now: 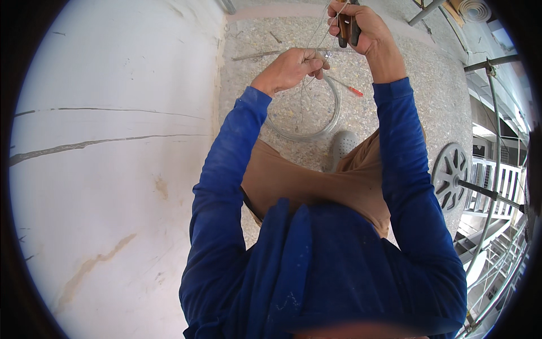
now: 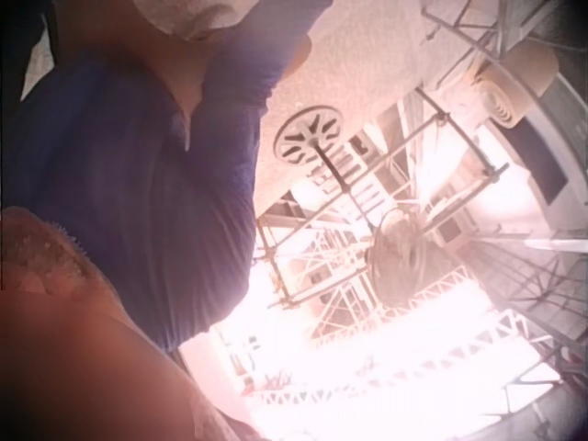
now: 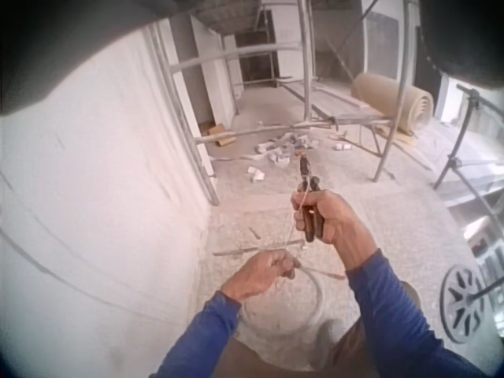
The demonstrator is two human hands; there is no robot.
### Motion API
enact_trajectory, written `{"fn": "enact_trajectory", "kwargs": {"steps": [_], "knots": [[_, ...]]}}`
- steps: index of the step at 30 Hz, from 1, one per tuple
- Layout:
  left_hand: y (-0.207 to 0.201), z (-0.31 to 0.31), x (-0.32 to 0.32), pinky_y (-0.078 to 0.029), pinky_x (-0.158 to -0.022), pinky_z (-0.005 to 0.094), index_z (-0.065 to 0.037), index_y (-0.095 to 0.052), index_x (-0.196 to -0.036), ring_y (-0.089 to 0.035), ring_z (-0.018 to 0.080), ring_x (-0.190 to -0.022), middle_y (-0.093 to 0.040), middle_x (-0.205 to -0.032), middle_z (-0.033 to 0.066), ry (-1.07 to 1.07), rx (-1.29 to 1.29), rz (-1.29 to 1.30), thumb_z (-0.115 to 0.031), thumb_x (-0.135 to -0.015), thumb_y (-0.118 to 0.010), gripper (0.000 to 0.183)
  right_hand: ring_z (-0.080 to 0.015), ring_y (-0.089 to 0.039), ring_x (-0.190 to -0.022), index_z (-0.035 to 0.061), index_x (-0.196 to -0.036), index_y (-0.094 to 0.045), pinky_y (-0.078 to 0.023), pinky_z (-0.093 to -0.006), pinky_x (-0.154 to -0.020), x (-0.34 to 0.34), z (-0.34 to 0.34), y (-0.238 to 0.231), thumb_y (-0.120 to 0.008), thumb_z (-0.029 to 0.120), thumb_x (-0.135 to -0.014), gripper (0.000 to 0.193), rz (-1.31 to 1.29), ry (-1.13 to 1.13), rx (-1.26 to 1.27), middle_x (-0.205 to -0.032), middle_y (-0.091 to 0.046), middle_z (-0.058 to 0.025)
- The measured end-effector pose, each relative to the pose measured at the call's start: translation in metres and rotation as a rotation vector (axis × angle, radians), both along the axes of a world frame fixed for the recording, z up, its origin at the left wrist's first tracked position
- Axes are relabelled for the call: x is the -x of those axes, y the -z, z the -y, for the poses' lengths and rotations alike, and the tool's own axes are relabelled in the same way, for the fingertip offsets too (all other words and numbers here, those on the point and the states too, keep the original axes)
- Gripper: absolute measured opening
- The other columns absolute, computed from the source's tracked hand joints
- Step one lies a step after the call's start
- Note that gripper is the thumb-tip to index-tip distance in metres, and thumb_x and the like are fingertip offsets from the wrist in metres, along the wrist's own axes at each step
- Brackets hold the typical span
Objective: The person cuts wire ties from a coil using pliers, then uses a red-handled tool to twist and secure the ties around metal scaffolding poles. The person moves between standing and squatting positions to reach different joints.
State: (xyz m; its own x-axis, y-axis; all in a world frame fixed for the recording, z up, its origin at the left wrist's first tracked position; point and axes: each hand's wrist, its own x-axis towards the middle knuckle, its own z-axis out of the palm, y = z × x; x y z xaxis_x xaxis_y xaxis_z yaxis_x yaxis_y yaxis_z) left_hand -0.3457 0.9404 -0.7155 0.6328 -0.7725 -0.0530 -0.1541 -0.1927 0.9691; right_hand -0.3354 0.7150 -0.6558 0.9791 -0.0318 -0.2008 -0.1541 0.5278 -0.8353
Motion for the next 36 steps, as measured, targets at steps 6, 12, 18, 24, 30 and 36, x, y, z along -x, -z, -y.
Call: {"fn": "enact_trajectory", "kwargs": {"steps": [6, 12, 18, 24, 30, 36], "knots": [[-0.024, 0.016, -0.013, -0.060, -0.070, 0.0349, 0.000, -0.064, -0.101, -0.065, 0.0162, -0.073, -0.061, -0.082, 0.0036, -0.206, 0.253, -0.203, -0.021, -0.111, -0.056, 0.024, -0.0175, -0.062, -0.067, 0.0045, -0.096, -0.068, -0.053, -0.0361, -0.061, -0.003, -0.022, -0.052, -0.069, 0.025, -0.104, 0.022, 0.080, 0.327, 0.427, -0.083, -0.065, -0.0052], [-0.058, 0.020, -0.062, -0.051, -0.060, 0.0327, -0.004, -0.061, -0.092, -0.059, 0.0163, -0.064, -0.060, -0.075, 0.0048, -0.399, 0.433, -0.213, -0.025, -0.111, -0.056, 0.029, -0.0312, -0.069, -0.113, -0.0029, -0.121, -0.061, -0.058, -0.0456, -0.097, 0.117, -0.044, -0.032, -0.061, 0.017, -0.109, 0.023, 0.171, 0.427, 0.247, -0.128, -0.068, -0.0221], [-0.093, 0.040, -0.108, -0.042, -0.049, 0.0283, -0.012, -0.055, -0.096, -0.048, 0.0120, -0.056, -0.054, -0.074, 0.0008, -0.429, 0.654, -0.318, -0.026, -0.114, -0.052, 0.024, -0.0349, -0.066, -0.123, -0.0004, -0.124, -0.061, -0.056, -0.0502, -0.103, 0.197, -0.128, 0.036, -0.060, 0.016, -0.108, 0.023, -0.148, 0.142, -0.238, -0.139, -0.063, -0.0235], [-0.113, 0.037, -0.115, -0.042, -0.050, 0.0291, -0.014, -0.054, -0.096, -0.047, 0.0122, -0.058, -0.054, -0.076, 0.0009, -0.390, 0.796, -0.300, -0.031, -0.113, -0.055, 0.024, -0.0315, -0.066, -0.125, -0.0001, -0.124, -0.064, -0.057, -0.0505, -0.106, 0.156, -0.163, 0.056, -0.057, 0.021, -0.110, 0.025, -0.076, -0.131, -0.656, -0.134, -0.065, -0.0172], [-0.118, 0.027, -0.115, -0.042, -0.051, 0.0293, -0.014, -0.055, -0.100, -0.047, 0.0123, -0.059, -0.054, -0.078, 0.0006, -0.422, 0.870, -0.289, -0.030, -0.113, -0.054, 0.020, -0.0302, -0.067, -0.113, 0.0020, -0.124, -0.063, -0.055, -0.0494, -0.103, 0.136, -0.161, 0.048, -0.053, 0.033, -0.112, 0.035, 0.044, -0.248, -0.751, -0.120, -0.067, -0.0149], [-0.116, 0.019, -0.107, -0.042, -0.052, 0.0285, -0.013, -0.055, -0.100, -0.047, 0.0124, -0.060, -0.052, -0.078, 0.0004, -0.429, 0.917, -0.282, -0.027, -0.113, -0.054, 0.019, -0.0293, -0.068, -0.110, 0.0013, -0.123, -0.064, -0.056, -0.0478, -0.099, 0.135, -0.161, 0.047, -0.055, 0.032, -0.112, 0.034, 0.059, -0.264, -0.757, -0.118, -0.068, -0.0161]]}}
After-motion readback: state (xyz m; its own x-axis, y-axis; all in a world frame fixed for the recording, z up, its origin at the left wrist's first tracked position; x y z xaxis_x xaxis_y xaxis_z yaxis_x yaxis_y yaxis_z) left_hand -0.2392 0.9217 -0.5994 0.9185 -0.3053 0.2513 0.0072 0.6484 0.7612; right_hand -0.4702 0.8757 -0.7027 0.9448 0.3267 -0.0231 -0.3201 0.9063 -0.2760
